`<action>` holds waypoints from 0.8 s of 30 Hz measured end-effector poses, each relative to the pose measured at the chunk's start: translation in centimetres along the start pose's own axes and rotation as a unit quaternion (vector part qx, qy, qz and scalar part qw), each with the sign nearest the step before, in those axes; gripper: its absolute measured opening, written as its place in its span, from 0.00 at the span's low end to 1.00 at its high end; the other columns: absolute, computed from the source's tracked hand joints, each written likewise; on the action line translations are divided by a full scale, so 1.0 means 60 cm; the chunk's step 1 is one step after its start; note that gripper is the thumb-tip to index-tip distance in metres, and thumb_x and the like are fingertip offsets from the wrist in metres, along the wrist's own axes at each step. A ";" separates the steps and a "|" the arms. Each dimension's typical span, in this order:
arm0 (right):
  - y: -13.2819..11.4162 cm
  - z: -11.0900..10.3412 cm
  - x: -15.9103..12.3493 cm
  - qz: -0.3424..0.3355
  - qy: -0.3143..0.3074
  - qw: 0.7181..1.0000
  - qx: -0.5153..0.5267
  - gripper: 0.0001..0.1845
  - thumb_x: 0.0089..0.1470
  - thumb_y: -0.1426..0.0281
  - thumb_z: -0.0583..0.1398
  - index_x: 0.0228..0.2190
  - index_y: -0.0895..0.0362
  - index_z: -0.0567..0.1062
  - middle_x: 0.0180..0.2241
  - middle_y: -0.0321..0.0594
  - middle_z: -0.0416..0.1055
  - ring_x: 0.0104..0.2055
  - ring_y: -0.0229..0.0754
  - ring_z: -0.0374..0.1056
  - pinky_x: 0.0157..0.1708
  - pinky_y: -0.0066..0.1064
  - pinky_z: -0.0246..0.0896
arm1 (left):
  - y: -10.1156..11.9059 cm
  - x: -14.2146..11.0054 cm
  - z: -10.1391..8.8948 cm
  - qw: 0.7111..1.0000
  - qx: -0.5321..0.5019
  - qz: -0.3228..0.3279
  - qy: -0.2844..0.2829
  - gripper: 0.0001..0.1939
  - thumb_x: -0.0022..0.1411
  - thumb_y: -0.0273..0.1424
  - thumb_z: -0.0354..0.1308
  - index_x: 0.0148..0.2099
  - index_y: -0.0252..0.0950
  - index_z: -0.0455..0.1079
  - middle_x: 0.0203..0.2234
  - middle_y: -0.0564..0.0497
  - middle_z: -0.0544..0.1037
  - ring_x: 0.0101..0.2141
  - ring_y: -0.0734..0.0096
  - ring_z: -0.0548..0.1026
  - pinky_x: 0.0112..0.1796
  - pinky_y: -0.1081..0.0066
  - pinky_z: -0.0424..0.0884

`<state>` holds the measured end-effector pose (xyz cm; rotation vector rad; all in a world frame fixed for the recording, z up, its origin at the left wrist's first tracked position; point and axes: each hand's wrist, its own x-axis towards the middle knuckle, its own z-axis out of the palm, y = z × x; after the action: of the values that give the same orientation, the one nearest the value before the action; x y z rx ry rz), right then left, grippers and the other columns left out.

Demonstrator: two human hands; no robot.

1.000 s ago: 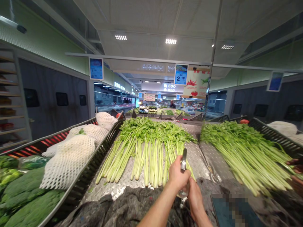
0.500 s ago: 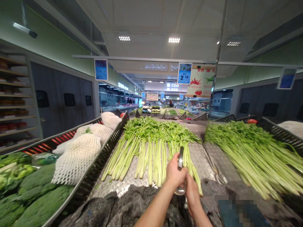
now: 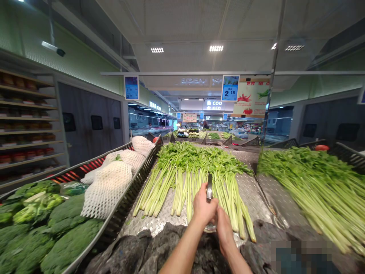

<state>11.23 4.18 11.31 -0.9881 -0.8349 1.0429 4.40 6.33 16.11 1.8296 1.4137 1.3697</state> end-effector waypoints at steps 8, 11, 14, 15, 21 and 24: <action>-0.002 0.035 -0.006 -0.019 -0.037 0.999 -0.002 0.21 0.44 0.60 0.50 0.37 0.60 0.69 0.35 0.40 0.70 0.35 0.38 0.66 0.28 0.24 0.60 | -0.025 0.008 -0.027 1.000 -0.005 0.009 0.010 0.18 0.46 0.28 0.50 0.43 0.38 0.60 0.22 0.56 0.68 0.23 0.77 0.66 0.25 0.77 0.60; 0.001 0.047 -0.007 -0.029 -0.044 0.999 -0.012 0.20 0.45 0.61 0.49 0.35 0.59 0.70 0.33 0.38 0.71 0.31 0.37 0.66 0.26 0.25 0.59 | -0.029 0.011 -0.038 1.000 0.009 0.017 0.019 0.16 0.45 0.29 0.50 0.41 0.38 0.61 0.22 0.56 0.68 0.22 0.77 0.66 0.26 0.77 0.60; 0.008 0.055 -0.005 -0.023 -0.040 0.999 -0.025 0.20 0.45 0.61 0.48 0.34 0.59 0.69 0.32 0.38 0.71 0.30 0.37 0.66 0.25 0.25 0.59 | -0.030 0.013 -0.045 0.999 0.035 0.016 0.034 0.14 0.45 0.30 0.51 0.38 0.37 0.62 0.20 0.57 0.68 0.22 0.77 0.65 0.25 0.77 0.60; 0.009 0.056 -0.005 -0.021 -0.037 0.999 -0.030 0.19 0.45 0.61 0.47 0.33 0.59 0.70 0.31 0.38 0.71 0.31 0.37 0.66 0.26 0.25 0.59 | -0.030 0.013 -0.047 0.998 0.040 0.016 0.037 0.14 0.45 0.30 0.51 0.38 0.37 0.63 0.20 0.57 0.68 0.21 0.77 0.65 0.25 0.77 0.60; 0.008 0.056 -0.006 -0.040 -0.029 0.996 -0.074 0.19 0.45 0.60 0.48 0.32 0.57 0.71 0.31 0.36 0.71 0.34 0.38 0.65 0.32 0.27 0.59 | -0.027 0.012 -0.053 0.998 0.044 0.003 0.046 0.15 0.44 0.30 0.51 0.38 0.37 0.63 0.22 0.56 0.69 0.23 0.77 0.66 0.26 0.77 0.61; 0.008 0.060 -0.006 -0.043 -0.033 0.996 -0.072 0.19 0.45 0.59 0.48 0.33 0.57 0.72 0.31 0.37 0.71 0.35 0.39 0.65 0.33 0.28 0.59 | -0.028 0.011 -0.058 0.998 0.035 0.005 0.049 0.16 0.44 0.29 0.51 0.39 0.37 0.62 0.22 0.56 0.68 0.23 0.77 0.66 0.27 0.76 0.61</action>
<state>7.70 4.80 12.03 -1.0339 -1.0098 0.9565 0.52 6.81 16.46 1.8369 1.5231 1.4498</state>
